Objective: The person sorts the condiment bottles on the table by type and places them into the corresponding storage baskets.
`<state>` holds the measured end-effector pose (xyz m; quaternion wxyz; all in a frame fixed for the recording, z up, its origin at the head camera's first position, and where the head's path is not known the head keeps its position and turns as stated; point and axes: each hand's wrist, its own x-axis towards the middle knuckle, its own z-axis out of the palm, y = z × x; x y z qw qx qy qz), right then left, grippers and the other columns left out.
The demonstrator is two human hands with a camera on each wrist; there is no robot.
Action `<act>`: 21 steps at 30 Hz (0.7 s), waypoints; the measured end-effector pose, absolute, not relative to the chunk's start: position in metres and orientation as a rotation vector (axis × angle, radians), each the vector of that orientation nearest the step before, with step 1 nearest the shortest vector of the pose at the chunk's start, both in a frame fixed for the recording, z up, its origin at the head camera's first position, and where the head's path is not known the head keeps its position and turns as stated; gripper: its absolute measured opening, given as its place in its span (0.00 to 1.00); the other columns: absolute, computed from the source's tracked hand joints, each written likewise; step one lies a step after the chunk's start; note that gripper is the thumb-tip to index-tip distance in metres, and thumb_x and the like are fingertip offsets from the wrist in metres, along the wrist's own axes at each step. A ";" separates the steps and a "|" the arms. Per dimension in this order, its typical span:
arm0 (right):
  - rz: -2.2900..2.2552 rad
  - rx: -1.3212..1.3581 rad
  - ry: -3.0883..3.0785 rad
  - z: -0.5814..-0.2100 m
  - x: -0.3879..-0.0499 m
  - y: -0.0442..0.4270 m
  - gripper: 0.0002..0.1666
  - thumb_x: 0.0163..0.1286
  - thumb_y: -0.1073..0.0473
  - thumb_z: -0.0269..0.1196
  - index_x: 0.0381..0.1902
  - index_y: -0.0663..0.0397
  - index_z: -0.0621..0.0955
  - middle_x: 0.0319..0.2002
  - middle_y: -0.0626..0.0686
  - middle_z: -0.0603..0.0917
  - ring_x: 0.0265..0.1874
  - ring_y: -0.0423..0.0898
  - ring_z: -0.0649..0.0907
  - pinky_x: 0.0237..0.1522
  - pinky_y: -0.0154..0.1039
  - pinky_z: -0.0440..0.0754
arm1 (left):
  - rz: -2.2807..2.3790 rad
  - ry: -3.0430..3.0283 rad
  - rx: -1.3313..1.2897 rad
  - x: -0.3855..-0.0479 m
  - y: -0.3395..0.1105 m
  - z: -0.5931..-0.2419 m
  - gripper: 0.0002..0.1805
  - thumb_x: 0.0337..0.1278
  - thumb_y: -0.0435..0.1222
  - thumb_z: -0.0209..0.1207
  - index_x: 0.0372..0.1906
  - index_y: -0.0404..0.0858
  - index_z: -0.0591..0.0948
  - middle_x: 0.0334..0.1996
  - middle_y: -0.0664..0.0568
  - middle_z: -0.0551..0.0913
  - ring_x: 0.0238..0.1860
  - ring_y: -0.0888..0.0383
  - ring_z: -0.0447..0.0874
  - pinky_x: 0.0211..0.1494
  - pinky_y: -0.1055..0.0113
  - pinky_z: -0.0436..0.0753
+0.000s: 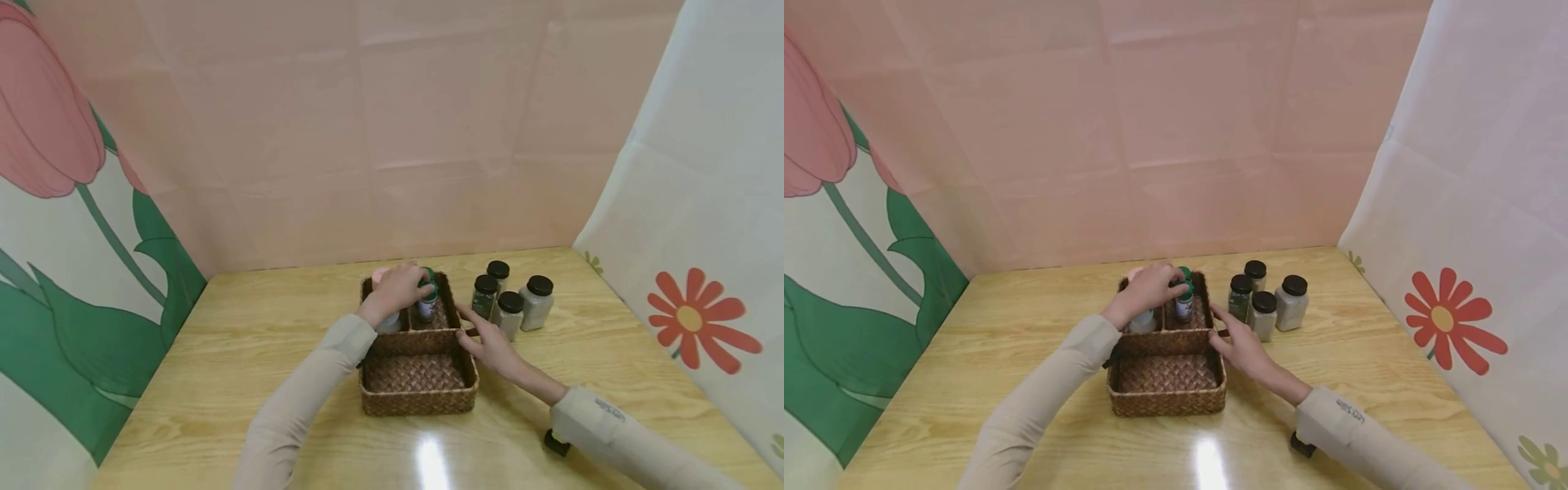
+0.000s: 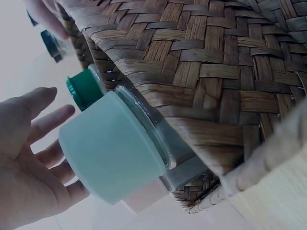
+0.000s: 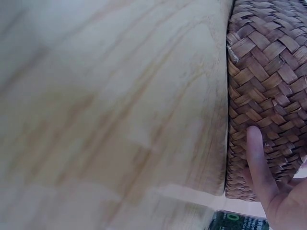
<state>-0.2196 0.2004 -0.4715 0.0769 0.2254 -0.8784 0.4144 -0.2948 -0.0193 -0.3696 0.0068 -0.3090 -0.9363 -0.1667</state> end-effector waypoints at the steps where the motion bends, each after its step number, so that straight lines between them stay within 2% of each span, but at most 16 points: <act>1: 1.242 0.677 -2.630 -0.471 -0.219 0.200 0.33 0.75 0.64 0.56 0.74 0.64 0.62 0.64 0.73 0.71 0.45 0.65 0.84 0.28 0.37 0.82 | -0.532 -2.921 -0.972 -0.295 -0.020 -0.369 0.14 0.71 0.44 0.57 0.50 0.40 0.85 0.44 0.50 0.83 0.27 0.64 0.77 0.28 0.69 0.75; 9: 1.267 0.705 -2.646 -0.468 -0.220 0.200 0.33 0.76 0.64 0.56 0.74 0.65 0.61 0.65 0.74 0.69 0.45 0.65 0.84 0.26 0.35 0.82 | -0.567 -2.890 -1.000 -0.293 -0.024 -0.370 0.13 0.72 0.43 0.56 0.49 0.40 0.85 0.41 0.51 0.83 0.22 0.64 0.76 0.23 0.70 0.73; 18: 1.145 0.788 -2.745 -0.454 -0.224 0.204 0.36 0.73 0.64 0.59 0.73 0.70 0.60 0.64 0.75 0.69 0.39 0.58 0.87 0.24 0.33 0.81 | -0.526 -2.859 -0.986 -0.289 -0.029 -0.364 0.11 0.73 0.41 0.55 0.48 0.42 0.85 0.42 0.51 0.82 0.23 0.63 0.75 0.25 0.69 0.72; 21: 1.062 0.832 -2.794 -0.448 -0.226 0.204 0.36 0.74 0.62 0.60 0.73 0.71 0.60 0.63 0.75 0.70 0.37 0.56 0.87 0.24 0.33 0.81 | -0.527 -2.842 -0.975 -0.288 -0.032 -0.364 0.10 0.73 0.40 0.55 0.43 0.42 0.85 0.34 0.53 0.81 0.20 0.63 0.71 0.23 0.69 0.67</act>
